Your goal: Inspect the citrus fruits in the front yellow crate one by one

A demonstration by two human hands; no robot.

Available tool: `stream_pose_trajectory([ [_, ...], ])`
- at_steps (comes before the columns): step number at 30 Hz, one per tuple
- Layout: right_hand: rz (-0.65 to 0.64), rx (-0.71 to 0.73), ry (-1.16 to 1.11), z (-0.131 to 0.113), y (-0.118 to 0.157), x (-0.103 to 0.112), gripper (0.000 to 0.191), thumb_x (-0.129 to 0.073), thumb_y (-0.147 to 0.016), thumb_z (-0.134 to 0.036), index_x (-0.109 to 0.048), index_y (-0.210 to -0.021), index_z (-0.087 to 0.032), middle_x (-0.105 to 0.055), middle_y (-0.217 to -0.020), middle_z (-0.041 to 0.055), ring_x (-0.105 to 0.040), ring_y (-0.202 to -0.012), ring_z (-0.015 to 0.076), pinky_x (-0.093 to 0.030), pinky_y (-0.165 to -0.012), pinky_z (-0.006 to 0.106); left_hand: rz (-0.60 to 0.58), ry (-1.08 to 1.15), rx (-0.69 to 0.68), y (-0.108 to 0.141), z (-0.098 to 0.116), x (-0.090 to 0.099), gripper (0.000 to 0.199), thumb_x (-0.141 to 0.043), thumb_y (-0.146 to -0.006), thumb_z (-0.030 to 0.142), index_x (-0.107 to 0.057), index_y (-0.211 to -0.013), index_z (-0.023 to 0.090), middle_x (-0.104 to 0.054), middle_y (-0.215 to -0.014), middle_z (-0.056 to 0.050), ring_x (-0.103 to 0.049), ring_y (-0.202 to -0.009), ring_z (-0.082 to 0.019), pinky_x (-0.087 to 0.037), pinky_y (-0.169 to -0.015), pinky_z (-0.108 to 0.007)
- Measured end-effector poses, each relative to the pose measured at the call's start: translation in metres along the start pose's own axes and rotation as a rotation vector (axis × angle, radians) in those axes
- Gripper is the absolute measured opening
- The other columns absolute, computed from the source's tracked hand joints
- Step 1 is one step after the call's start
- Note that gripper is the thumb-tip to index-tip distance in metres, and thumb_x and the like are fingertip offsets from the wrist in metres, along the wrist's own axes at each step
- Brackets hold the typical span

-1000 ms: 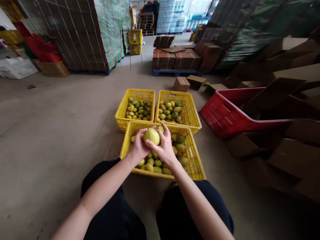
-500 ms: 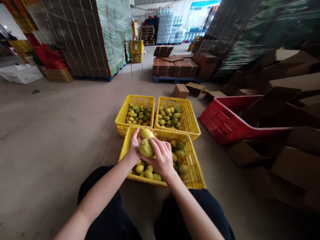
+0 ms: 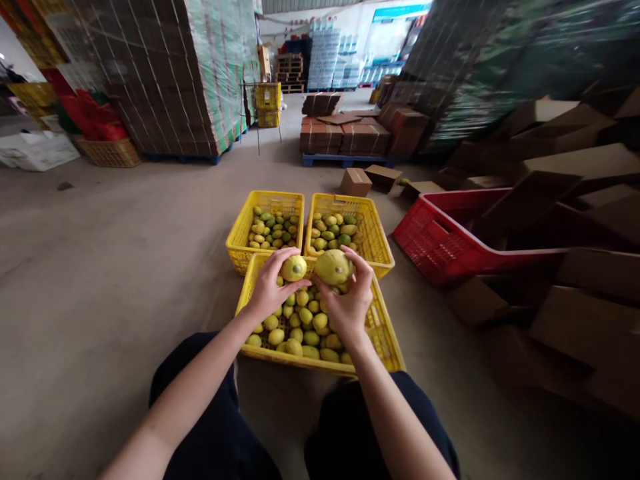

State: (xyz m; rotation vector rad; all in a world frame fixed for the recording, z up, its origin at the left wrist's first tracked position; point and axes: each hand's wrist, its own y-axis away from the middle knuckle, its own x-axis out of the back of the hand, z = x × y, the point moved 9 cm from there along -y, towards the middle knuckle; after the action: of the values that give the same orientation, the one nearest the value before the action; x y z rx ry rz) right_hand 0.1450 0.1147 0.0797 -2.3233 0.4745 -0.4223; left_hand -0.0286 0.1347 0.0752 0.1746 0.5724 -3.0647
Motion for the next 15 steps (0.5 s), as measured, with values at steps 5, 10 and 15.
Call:
stream_pose_trajectory([
  [5, -0.057, 0.109, 0.103, -0.011, 0.008, -0.011, 0.054, -0.064, -0.072, -0.016, -0.042, -0.120, -0.028, -0.055, -0.126, 0.0090, -0.051, -0.119, 0.0262, -0.041, -0.099, 0.049, -0.065, -0.027, -0.061, 0.002, 0.005, -0.006, 0.045, -0.080, -0.059, 0.020, -0.064, -0.101, 0.025, -0.059, -0.119, -0.006, -0.045, -0.125, -0.023, -0.024, -0.111, -0.037],
  [10, -0.064, 0.123, 0.105, -0.011, 0.008, -0.012, 0.052, -0.063, -0.073, -0.016, -0.043, -0.120, -0.028, -0.055, -0.126, 0.0095, -0.050, -0.120, 0.0261, -0.040, -0.100, 0.050, 0.044, 0.131, 0.123, 0.002, -0.002, -0.002, 0.037, -0.082, -0.053, 0.013, -0.067, -0.086, 0.021, -0.062, -0.115, -0.008, -0.046, -0.125, -0.024, -0.032, -0.107, -0.035],
  [15, -0.162, -0.106, -0.117, 0.004, 0.000, -0.011, 0.054, -0.074, -0.064, -0.024, -0.049, -0.113, -0.026, -0.059, -0.119, 0.0078, -0.056, -0.111, 0.0259, -0.047, -0.093, 0.044, 0.078, 0.238, 0.215, 0.000, -0.017, 0.004, 0.043, -0.082, -0.050, 0.006, -0.069, -0.088, 0.019, -0.067, -0.105, -0.006, -0.057, -0.110, -0.020, -0.043, -0.092, -0.021],
])
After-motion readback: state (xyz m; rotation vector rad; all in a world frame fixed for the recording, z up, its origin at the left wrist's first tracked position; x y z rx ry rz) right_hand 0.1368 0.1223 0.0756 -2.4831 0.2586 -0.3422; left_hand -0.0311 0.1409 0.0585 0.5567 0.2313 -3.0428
